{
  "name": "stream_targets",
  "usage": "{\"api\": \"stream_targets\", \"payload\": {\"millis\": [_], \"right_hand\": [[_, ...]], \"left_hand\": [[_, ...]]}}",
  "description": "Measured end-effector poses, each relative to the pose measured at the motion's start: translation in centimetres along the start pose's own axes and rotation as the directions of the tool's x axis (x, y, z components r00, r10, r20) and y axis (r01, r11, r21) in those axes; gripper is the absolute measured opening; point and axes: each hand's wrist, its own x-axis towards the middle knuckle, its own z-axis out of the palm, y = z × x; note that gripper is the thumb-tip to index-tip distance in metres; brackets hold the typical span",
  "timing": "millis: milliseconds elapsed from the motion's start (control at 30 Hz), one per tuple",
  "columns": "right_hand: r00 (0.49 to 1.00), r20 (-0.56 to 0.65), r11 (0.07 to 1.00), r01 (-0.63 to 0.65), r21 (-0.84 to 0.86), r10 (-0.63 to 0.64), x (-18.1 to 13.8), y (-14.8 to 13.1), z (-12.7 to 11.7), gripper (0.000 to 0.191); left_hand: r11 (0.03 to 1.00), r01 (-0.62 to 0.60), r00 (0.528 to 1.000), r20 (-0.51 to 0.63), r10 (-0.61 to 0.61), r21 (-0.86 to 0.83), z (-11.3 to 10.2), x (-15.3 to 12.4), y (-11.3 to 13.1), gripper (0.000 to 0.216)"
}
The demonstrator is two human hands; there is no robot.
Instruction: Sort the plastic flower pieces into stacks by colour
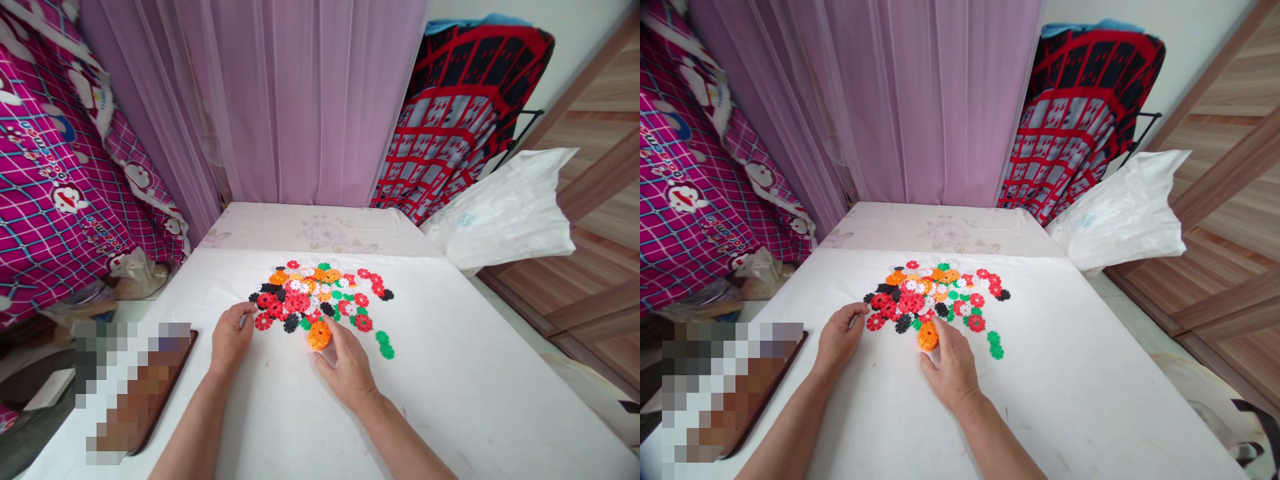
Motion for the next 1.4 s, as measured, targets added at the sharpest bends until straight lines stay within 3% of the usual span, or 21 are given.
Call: {"api": "stream_targets", "payload": {"millis": [833, 1100, 1400], "right_hand": [[0.998, 0.05, 0.985, -0.041, -0.166, 0.05, 1.2, -0.6, 0.5, 0.061], [0.997, 0.052, 0.988, -0.049, -0.147, 0.057, 1.2, -0.5, 0.5, 0.06], [0.996, 0.017, 0.997, -0.082, -0.011, 0.082, 0.7, -0.3, 0.1, 0.057]], "left_hand": [[0.999, 0.01, 1.0, 0.024, -0.011, 0.032, -0.2, 0.0, 0.3, 0.026], [1.0, 0.002, 1.0, 0.017, -0.002, 0.018, 0.0, 0.0, 0.1, 0.025], [1.0, -0.013, 1.0, 0.023, 0.013, 0.019, -0.1, 0.0, 0.2, 0.024]]}}
